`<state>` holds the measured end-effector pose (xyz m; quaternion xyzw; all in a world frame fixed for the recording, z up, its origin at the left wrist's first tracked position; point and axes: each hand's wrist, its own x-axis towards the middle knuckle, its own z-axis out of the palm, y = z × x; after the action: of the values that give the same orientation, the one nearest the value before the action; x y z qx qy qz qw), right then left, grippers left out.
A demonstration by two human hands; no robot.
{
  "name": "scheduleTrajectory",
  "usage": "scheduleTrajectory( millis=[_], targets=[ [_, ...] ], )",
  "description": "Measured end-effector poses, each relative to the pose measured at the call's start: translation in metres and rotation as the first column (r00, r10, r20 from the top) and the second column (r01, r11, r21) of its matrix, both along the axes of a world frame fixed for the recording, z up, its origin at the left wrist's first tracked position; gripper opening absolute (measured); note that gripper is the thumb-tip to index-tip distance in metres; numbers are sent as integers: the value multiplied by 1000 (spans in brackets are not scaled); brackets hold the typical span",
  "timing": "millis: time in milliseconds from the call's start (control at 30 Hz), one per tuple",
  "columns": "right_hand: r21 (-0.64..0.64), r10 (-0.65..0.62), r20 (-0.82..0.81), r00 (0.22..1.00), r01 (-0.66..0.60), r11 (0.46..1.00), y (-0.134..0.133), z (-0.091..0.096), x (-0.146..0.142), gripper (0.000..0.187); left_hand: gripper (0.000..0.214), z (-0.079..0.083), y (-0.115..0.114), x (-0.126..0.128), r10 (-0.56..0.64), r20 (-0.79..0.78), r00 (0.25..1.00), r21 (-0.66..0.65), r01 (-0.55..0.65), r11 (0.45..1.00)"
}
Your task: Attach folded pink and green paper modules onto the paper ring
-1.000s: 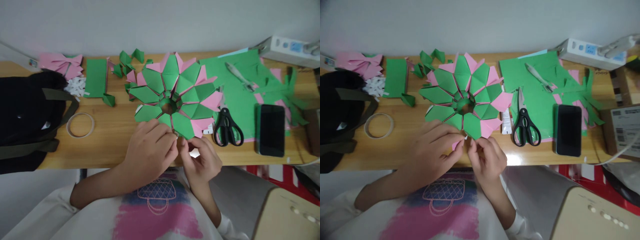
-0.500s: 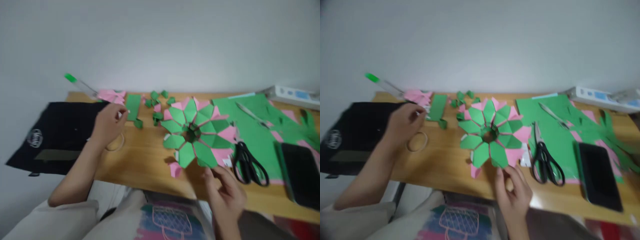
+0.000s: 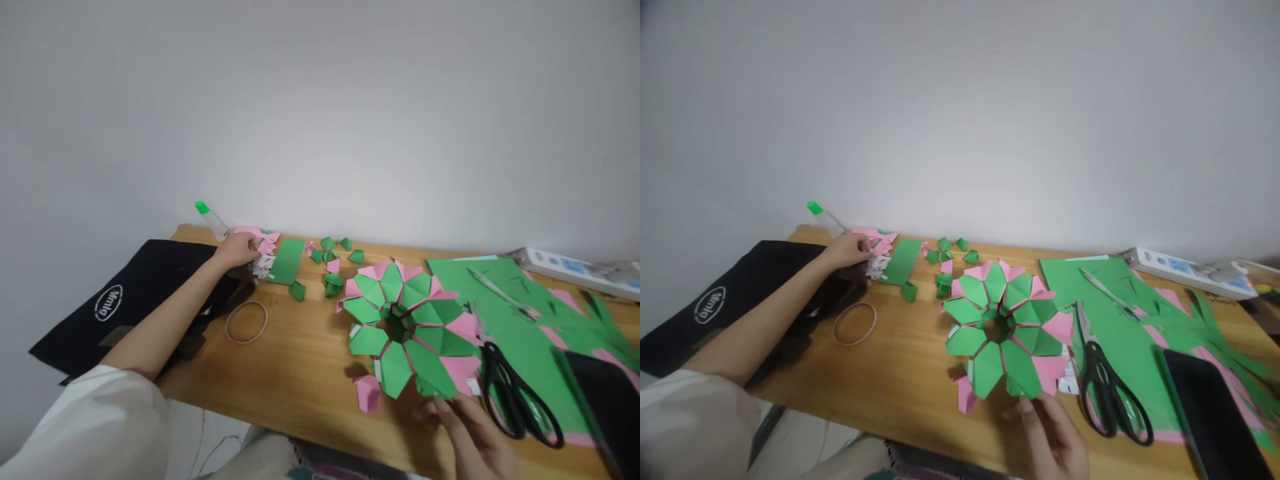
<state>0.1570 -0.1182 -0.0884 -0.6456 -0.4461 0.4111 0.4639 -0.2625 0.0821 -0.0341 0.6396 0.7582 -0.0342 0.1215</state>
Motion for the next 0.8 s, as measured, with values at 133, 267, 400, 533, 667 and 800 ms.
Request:
scheduleTrajectory(
  millis=[133,267,400,533,667,800],
  targets=[
    [-134,-13,-172,985,-10,991,2,-5,3,40,35,-1,6,-8,11,30,999,-40,-9,999],
    [-135,-18,-304,952,-24,991,2,-10,3,38,35,1,8,-6,7,21,1000,-37,-6,999],
    [-116,-33,-332,943,-6,993,2,-7,-1,33,36,3,7,0,10,-17,1000,-25,-10,1000],
    [-183,-177,-419,891,109,977,5,7,-10,35,35,6,7,3,17,-59,998,-12,-18,1000],
    [-134,-64,-578,813,-17,991,8,22,-14,31,28,17,-2,12,-34,-79,996,38,37,999],
    [-145,-27,-617,786,-80,986,8,27,-14,29,18,27,-30,40,-200,-18,980,183,199,963]
  ],
)
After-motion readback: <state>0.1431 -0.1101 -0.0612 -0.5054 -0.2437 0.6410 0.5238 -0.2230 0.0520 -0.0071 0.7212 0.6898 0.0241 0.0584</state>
